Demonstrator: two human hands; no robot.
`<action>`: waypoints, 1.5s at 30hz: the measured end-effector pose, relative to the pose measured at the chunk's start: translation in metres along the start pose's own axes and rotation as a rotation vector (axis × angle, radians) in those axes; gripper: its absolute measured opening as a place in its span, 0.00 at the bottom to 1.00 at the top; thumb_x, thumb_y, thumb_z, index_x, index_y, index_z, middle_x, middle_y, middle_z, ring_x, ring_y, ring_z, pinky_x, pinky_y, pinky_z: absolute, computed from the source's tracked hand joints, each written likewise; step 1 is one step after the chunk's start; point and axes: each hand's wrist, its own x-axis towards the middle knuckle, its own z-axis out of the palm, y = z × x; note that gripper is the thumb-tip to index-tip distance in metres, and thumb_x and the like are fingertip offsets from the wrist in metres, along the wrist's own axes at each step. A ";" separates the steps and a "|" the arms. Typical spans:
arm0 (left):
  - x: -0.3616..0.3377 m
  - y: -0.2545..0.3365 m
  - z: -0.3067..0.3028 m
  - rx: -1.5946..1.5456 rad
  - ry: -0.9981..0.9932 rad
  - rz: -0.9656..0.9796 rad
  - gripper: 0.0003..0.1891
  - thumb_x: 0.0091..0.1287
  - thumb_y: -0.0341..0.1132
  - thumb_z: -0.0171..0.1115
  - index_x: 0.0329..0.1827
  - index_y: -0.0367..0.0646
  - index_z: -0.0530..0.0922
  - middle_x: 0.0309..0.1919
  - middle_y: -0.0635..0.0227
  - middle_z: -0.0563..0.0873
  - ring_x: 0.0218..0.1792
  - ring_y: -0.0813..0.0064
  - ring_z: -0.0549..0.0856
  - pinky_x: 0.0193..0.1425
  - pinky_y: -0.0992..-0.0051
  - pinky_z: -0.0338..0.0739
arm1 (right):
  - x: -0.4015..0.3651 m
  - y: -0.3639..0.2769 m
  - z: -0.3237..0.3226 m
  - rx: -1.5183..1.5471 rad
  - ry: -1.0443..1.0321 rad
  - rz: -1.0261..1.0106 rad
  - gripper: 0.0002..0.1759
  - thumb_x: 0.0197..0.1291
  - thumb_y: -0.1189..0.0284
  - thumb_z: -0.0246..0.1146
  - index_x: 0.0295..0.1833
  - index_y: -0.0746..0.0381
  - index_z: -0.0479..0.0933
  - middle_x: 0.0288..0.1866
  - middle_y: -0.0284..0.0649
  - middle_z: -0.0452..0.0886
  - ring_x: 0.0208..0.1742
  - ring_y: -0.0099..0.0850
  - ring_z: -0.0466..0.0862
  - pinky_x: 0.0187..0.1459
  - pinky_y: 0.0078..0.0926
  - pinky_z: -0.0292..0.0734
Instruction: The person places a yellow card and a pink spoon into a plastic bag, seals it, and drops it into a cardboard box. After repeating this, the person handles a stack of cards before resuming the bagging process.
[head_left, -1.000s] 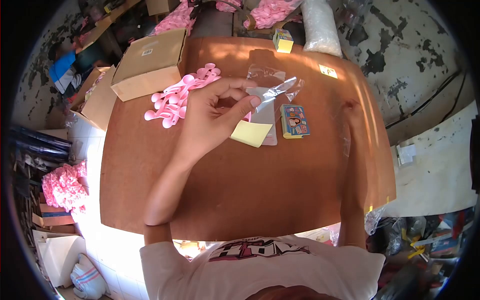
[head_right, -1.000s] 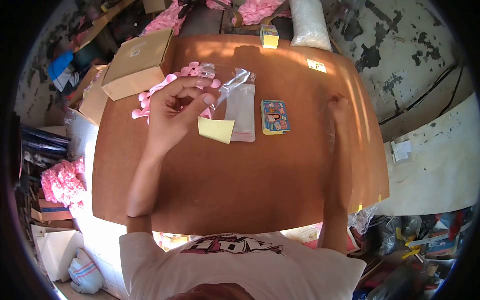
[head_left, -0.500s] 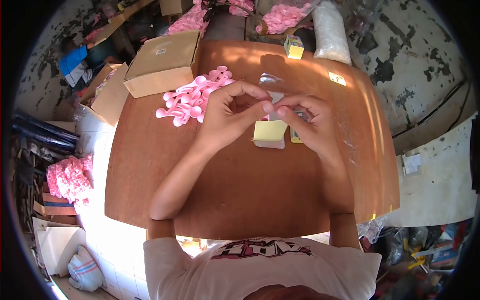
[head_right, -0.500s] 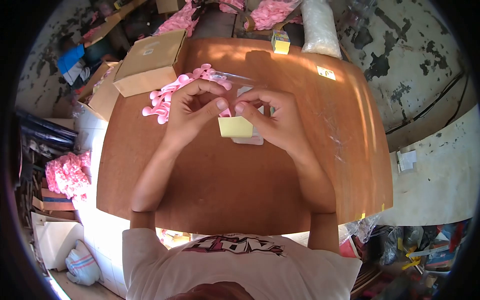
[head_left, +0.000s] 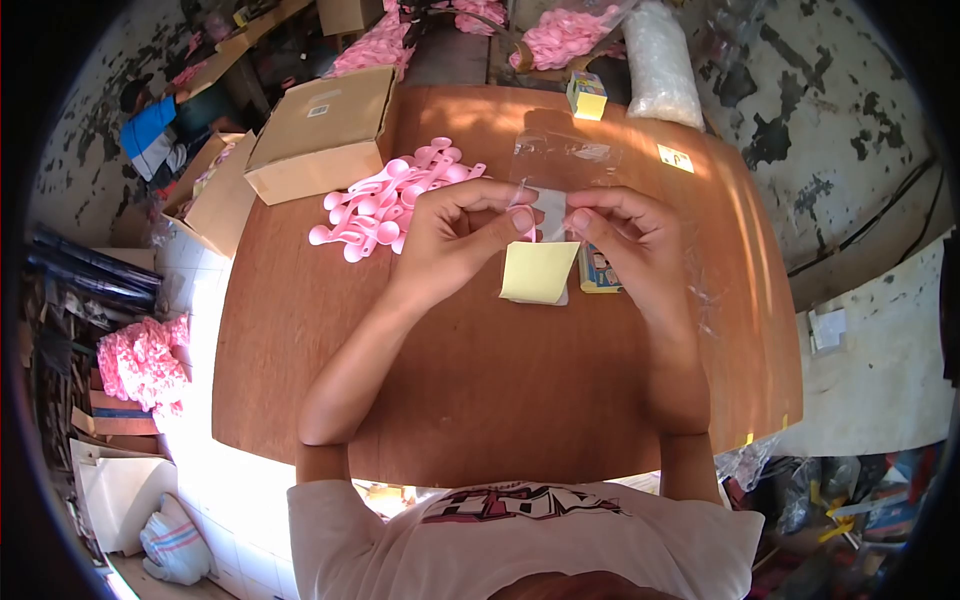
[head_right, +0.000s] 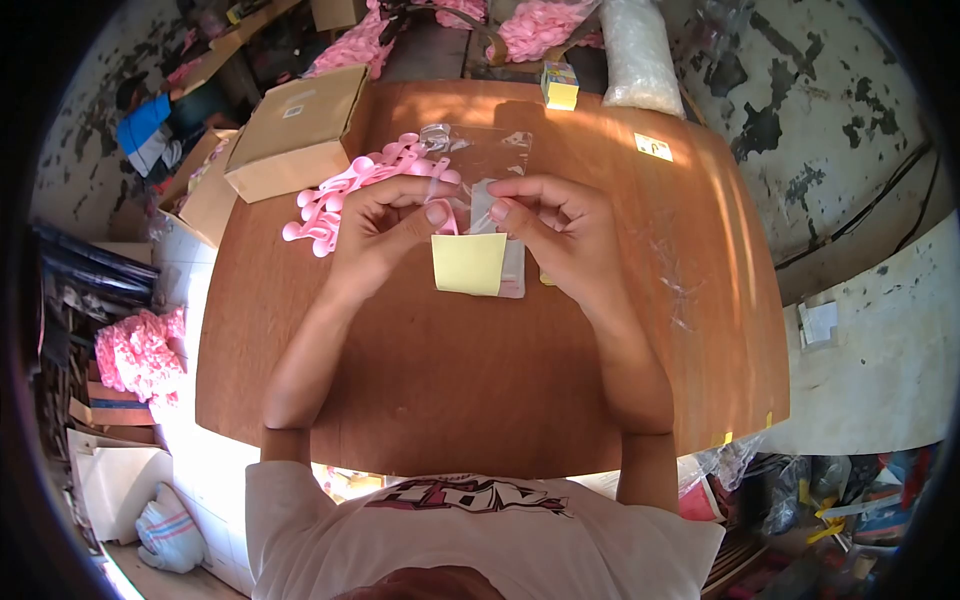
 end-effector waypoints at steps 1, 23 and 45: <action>0.000 0.000 0.001 0.006 0.019 -0.008 0.11 0.69 0.26 0.64 0.52 0.32 0.82 0.43 0.60 0.89 0.43 0.77 0.87 0.47 0.77 0.84 | -0.001 0.000 -0.001 0.008 0.000 0.008 0.10 0.65 0.77 0.66 0.50 0.70 0.82 0.40 0.39 0.86 0.40 0.20 0.84 0.42 0.18 0.80; -0.002 -0.006 -0.013 -0.080 -0.042 0.097 0.09 0.70 0.20 0.57 0.48 0.34 0.84 0.42 0.61 0.88 0.43 0.73 0.88 0.44 0.73 0.89 | 0.001 0.005 -0.014 0.088 -0.142 -0.201 0.12 0.62 0.89 0.57 0.44 0.70 0.85 0.42 0.42 0.87 0.38 0.23 0.84 0.40 0.19 0.80; 0.000 0.017 -0.018 0.085 -0.166 0.016 0.14 0.62 0.17 0.67 0.52 0.32 0.80 0.49 0.58 0.86 0.44 0.75 0.87 0.49 0.79 0.84 | -0.005 -0.003 -0.004 -0.142 -0.069 -0.227 0.12 0.51 0.84 0.74 0.42 0.70 0.83 0.42 0.42 0.85 0.40 0.23 0.86 0.38 0.18 0.83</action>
